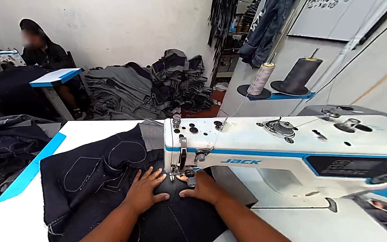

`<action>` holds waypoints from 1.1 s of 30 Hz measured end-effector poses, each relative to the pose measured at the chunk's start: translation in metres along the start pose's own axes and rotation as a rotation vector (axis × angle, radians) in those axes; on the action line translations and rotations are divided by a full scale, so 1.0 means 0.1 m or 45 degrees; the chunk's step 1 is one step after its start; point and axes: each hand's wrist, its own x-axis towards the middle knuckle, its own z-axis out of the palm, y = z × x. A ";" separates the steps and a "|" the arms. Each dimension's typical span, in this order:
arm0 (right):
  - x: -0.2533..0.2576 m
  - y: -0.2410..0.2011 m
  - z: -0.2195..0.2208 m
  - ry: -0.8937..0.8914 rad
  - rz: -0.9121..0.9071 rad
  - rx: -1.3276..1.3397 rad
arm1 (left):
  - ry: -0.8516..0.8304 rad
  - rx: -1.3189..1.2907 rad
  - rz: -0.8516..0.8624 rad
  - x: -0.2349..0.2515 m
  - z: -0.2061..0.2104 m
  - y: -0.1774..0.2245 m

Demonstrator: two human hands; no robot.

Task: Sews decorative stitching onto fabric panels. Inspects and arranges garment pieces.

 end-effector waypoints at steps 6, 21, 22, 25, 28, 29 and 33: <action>0.23 -0.06 -0.28 -0.202 0.326 0.007 | 0.011 -0.014 -0.186 0.12 -0.06 0.12; -0.07 -0.37 -0.09 0.080 0.299 -0.030 | 0.036 0.037 -0.302 0.23 -0.06 0.18; -0.19 -0.40 0.09 0.201 0.191 0.011 | 0.044 0.031 -0.300 0.23 -0.08 0.18; -0.41 -0.51 0.44 0.191 0.109 0.026 | 0.043 0.037 -0.312 0.24 -0.07 0.21; -0.37 -0.48 0.37 0.093 0.173 -0.006 | 0.075 0.042 -0.358 0.30 -0.04 0.23; -0.34 -0.46 0.30 0.037 0.188 -0.002 | 0.092 0.037 -0.381 0.31 -0.04 0.25; -0.22 -0.34 0.15 -0.026 0.181 -0.025 | 0.115 0.019 -0.454 0.35 -0.06 0.31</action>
